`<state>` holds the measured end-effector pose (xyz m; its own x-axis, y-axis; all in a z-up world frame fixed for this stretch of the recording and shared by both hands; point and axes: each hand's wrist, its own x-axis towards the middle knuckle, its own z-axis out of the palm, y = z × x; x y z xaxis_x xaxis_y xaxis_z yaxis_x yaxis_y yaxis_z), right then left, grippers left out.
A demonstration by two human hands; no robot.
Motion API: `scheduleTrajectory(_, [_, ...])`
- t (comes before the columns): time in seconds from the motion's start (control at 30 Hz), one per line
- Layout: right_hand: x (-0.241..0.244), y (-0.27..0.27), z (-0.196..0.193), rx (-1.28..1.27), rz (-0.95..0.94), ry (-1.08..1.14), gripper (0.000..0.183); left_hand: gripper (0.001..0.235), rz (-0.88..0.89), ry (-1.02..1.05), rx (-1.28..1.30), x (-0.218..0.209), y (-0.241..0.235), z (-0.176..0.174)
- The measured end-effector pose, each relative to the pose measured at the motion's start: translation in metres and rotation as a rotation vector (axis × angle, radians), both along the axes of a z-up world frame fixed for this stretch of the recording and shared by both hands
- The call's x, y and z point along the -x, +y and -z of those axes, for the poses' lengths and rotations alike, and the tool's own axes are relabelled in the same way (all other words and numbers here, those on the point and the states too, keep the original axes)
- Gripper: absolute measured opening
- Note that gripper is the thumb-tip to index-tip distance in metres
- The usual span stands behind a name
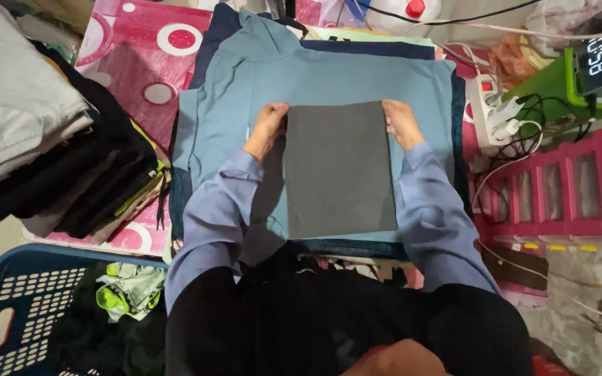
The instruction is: Folding various t-shirts and clothing items using a cardboard template for uniform sizing.
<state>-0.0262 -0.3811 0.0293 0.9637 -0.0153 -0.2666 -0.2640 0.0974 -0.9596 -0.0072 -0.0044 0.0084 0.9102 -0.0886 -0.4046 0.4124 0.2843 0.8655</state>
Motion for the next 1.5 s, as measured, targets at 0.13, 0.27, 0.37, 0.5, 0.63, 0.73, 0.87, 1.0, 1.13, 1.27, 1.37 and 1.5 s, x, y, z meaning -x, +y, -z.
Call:
scheduleTrajectory(0.13, [0.000, 0.013, -0.024, 0.040, 0.031, -0.186, 0.020, 0.029, -0.045, -0.331, -0.126, -0.037, -0.004, 0.064])
scheduleTrajectory(0.27, [-0.018, 0.000, 0.034, 0.307, 0.146, -0.322, 0.023, 0.027, -0.154, -0.470, -0.534, -0.024, -0.006, 0.061])
scheduleTrajectory(0.37, [-0.027, 0.002, 0.046, 0.671, 0.169, -0.290, 0.031, 0.039, -0.129, -0.398, -0.822, -0.024, -0.011, 0.042])
scheduleTrajectory(0.5, [-0.010, 0.018, -0.010, 0.477, 0.032, -0.160, 0.024, 0.048, 0.044, -0.357, -0.807, -0.036, -0.009, 0.033])
scheduleTrajectory(0.63, [-0.033, -0.002, -0.080, 0.286, 0.300, -0.550, 0.036, 0.033, -0.132, -0.949, -0.641, -0.024, 0.002, -0.097])
scheduleTrajectory(0.73, [0.036, 0.014, -0.217, 0.151, 0.114, -0.882, 0.030, 0.026, -0.130, -1.200, -0.536, 0.054, 0.021, -0.265])
scheduleTrajectory(0.87, [0.119, 0.046, -0.256, 0.197, -0.110, -1.075, 0.062, 0.035, -0.084, -1.397, -0.645, 0.113, 0.062, -0.283])
scheduleTrajectory(1.0, [0.155, 0.059, -0.120, 0.912, -0.225, -1.036, 0.061, 0.038, 0.293, -1.555, -1.223, 0.149, 0.099, -0.163])
scheduleTrajectory(1.13, [0.206, 0.091, -0.036, 1.181, -0.571, -0.886, 0.067, 0.025, 0.336, -1.419, -1.382, 0.213, 0.105, -0.064])
scheduleTrajectory(1.27, [0.224, 0.097, -0.038, 1.144, -0.401, -0.827, 0.064, 0.032, 0.090, -1.176, -1.284, 0.247, 0.090, -0.076])
scheduleTrajectory(1.37, [0.221, 0.091, -0.033, 1.146, -0.398, -0.792, 0.065, 0.037, -0.142, -0.941, -1.262, 0.258, 0.077, -0.037])
scheduleTrajectory(1.5, [0.201, 0.073, 0.012, 0.935, -0.214, -0.710, 0.055, 0.025, -0.303, -0.386, 0.018, 0.259, 0.045, 0.020])
